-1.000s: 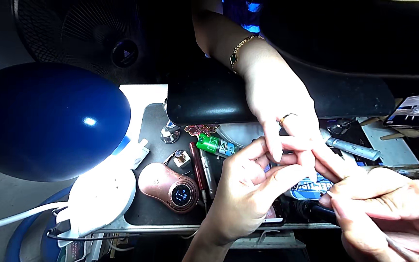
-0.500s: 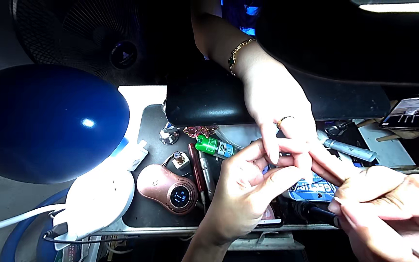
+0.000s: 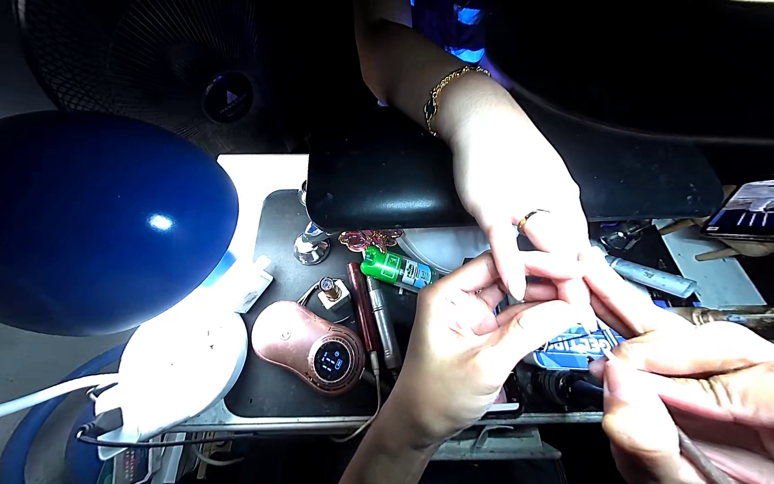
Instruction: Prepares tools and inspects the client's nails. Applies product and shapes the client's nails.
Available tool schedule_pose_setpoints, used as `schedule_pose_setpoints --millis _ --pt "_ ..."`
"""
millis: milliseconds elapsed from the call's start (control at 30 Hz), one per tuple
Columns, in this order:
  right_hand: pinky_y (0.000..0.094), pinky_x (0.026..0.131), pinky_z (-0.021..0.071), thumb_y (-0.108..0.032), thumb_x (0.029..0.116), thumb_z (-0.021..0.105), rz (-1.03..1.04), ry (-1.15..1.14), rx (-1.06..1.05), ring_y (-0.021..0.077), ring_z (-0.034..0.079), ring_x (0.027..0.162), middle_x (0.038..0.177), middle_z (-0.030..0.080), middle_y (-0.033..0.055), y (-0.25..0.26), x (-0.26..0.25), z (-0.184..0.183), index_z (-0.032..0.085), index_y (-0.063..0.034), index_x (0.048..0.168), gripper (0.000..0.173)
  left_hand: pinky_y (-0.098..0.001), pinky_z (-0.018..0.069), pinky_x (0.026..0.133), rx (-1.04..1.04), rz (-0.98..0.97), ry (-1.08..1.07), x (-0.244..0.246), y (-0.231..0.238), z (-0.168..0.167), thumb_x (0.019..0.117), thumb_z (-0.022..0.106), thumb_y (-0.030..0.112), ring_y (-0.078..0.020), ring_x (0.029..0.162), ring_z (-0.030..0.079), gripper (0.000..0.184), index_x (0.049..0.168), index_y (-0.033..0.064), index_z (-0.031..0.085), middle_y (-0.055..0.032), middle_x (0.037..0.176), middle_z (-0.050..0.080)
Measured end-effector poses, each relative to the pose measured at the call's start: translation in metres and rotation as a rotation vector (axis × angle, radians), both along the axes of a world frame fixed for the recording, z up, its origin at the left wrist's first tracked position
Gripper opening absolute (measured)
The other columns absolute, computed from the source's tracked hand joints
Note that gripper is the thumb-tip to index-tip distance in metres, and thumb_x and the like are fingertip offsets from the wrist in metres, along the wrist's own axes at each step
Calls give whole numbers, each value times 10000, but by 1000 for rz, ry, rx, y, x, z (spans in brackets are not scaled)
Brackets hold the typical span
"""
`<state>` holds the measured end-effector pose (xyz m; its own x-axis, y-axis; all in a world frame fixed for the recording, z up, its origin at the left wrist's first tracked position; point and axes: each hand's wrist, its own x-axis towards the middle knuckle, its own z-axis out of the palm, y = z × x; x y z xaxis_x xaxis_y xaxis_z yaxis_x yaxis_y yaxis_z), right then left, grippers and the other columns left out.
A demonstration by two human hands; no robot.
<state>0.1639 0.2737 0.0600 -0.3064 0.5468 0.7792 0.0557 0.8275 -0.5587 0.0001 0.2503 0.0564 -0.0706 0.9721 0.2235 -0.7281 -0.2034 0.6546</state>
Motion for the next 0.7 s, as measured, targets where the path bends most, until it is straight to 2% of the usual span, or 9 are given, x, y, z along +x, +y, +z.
schedule_pose_setpoints --millis 167,300,433,533,700 --pt "341 1006 603 -255 953 725 -36 -15 15 117 701 1108 979 709 -60 0 -1 1 653 -139 878 156 -289 590 868 5 -4 -7 0 0 -1 904 610 -158 -133 930 701 225 1113 -77 621 -135 1044 706" --pt "380 1015 604 -229 957 721 0 1 12 152 708 1126 999 726 -35 2 0 0 644 -125 869 156 -288 589 865 -1 -2 -6 1 0 -1 902 609 -160 -133 928 700 220 1106 -79 622 -136 1040 705" --pt "339 985 616 -247 948 731 -17 9 19 135 711 1102 968 718 -46 2 -2 0 643 -135 874 161 -291 588 874 3 1 -1 1 0 -1 902 612 -159 -135 933 699 229 1115 -78 620 -135 1045 703" --pt "371 1003 613 -239 945 732 -13 9 2 153 714 1110 983 726 -42 1 -2 0 640 -135 874 155 -292 589 874 0 -4 -10 0 0 -1 901 611 -161 -138 940 700 230 1115 -79 619 -135 1049 703" --pt "356 1002 610 -229 949 728 -21 -1 13 134 711 1098 986 717 -42 1 -1 1 640 -123 861 163 -296 590 870 -9 -1 -1 0 0 0 899 613 -163 -138 934 701 228 1110 -76 622 -137 1046 706"
